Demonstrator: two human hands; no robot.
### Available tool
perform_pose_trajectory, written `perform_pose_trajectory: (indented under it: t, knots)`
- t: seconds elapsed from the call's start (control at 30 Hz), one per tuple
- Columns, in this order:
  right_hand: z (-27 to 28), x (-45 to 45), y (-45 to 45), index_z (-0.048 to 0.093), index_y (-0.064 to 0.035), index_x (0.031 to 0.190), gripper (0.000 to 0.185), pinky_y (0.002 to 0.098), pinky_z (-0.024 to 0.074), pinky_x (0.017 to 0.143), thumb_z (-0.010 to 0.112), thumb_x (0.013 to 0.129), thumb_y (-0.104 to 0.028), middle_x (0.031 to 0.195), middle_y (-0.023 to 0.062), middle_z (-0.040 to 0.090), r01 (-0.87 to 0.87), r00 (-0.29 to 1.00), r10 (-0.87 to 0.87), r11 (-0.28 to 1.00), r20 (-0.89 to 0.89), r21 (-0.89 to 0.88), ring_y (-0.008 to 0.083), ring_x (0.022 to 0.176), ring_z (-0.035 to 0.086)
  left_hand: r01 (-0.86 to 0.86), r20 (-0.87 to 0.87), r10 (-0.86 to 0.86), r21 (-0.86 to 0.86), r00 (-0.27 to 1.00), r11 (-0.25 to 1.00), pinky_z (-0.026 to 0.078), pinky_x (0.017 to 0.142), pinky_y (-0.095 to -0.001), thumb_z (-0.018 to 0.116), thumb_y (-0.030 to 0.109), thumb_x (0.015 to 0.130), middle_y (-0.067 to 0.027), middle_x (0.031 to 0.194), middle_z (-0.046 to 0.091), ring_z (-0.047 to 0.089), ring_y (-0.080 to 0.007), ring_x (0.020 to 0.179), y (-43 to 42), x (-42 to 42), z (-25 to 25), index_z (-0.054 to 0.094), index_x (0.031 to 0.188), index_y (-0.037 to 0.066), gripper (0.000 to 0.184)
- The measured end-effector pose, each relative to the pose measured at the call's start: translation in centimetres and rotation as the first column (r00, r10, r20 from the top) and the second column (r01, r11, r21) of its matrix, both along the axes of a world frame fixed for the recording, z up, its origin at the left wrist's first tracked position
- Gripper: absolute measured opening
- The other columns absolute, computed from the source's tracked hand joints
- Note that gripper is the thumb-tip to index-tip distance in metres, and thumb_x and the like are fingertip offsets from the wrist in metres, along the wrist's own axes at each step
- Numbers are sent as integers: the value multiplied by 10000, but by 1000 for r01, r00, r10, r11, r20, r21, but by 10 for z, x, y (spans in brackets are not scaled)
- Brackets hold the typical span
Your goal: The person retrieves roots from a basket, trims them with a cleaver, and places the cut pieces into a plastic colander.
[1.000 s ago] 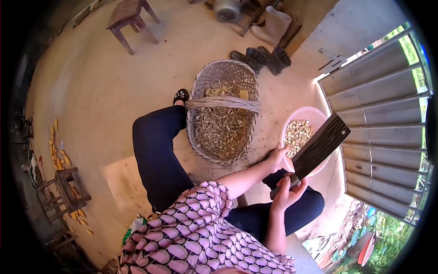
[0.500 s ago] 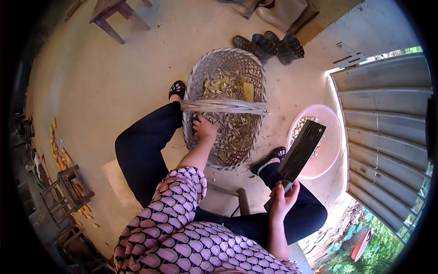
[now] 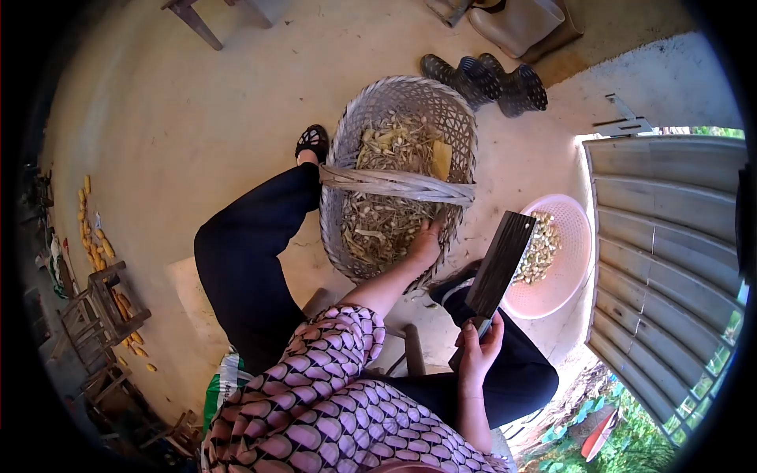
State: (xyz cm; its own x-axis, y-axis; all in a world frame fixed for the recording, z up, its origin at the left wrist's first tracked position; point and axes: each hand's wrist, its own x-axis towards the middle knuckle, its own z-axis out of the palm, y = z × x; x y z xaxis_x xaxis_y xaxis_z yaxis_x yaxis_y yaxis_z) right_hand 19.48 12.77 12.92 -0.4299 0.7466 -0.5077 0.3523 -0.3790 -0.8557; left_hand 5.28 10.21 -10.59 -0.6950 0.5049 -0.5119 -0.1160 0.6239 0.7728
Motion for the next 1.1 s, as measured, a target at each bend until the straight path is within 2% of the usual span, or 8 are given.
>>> perform_pose_trajectory:
  t: [0.17, 0.23, 0.27, 0.4, 0.57, 0.83, 0.9, 1.1]
  knots:
    - [2, 3, -1, 396, -12, 1194, 430, 195, 409, 470, 533, 793, 61, 813, 48, 528, -19, 1000, 19, 1000, -5, 0, 79, 544, 478, 14, -134, 1, 110, 991, 994, 440, 874, -329, 593, -26, 689, -228, 1220, 460, 549, -297, 1026, -44, 4, -8, 412, 1315, 131, 670]
    - [2, 4, -3, 396, -11, 1194, 429, 197, 408, 466, 530, 793, 62, 817, 50, 528, -22, 999, 22, 1000, -30, -7, 79, 541, 475, -210, 347, 99, 299, 933, 931, 477, 751, -266, 659, 94, 750, -152, 999, 621, 614, -170, 823, -60, -10, -5, 556, 1174, 75, 436]
    - [3, 5, -3, 397, -11, 1194, 429, 197, 408, 464, 530, 792, 62, 817, 50, 528, -24, 999, 24, 1000, -33, -18, 79, 540, 475, -252, 116, 237, 142, 965, 957, 468, 650, -219, 662, 208, 797, -73, 802, 668, 598, -83, 685, -60, -26, 34, 654, 989, 53, 246]
    - [5, 8, -4, 397, -12, 1197, 433, 197, 409, 463, 529, 792, 62, 810, 46, 527, -23, 999, 22, 999, -29, -28, 76, 541, 477, -510, -320, 500, 58, 805, 858, 466, 674, -360, 607, 225, 801, -118, 833, 621, 599, -292, 771, -73, -65, 18, 645, 890, 94, 163]
    - [2, 7, -4, 389, -14, 1214, 431, 199, 401, 467, 532, 811, 39, 783, 43, 532, -2, 1000, 3, 1000, 14, -31, 90, 514, 471, 183, -411, -438, -529, 799, 829, 392, 865, -431, 589, 38, 681, -98, 1099, 555, 487, -293, 1066, -119, -108, -19, 619, 1005, 133, 339]
    - [-2, -5, 1, 387, -15, 1208, 421, 201, 408, 464, 532, 815, 29, 807, 49, 529, -31, 998, 36, 994, 52, -103, 89, 533, 474, 219, -223, -449, -637, 866, 739, 209, 978, -589, 573, 111, 724, -135, 1354, 345, 265, -334, 1273, -114, -75, -64, 532, 1167, 96, 445]
    - [-5, -5, 3, 387, -15, 1208, 423, 201, 408, 465, 535, 814, 27, 805, 48, 529, -44, 997, 50, 993, 53, -112, 88, 533, 473, 597, 213, -698, -714, 683, 366, 183, 986, -608, 660, 152, 652, -156, 1371, 317, 239, -352, 1290, -94, -101, -15, 471, 1228, 94, 608]
    - [-9, 0, 2, 378, -18, 1222, 456, 203, 409, 474, 530, 798, 50, 773, 32, 505, -34, 996, 47, 988, 76, -153, 84, 544, 470, 607, 161, -713, -668, 682, 429, 192, 987, -587, 741, 192, 594, -153, 1409, 262, 192, -350, 1321, -118, -77, -6, 415, 1302, 180, 780]
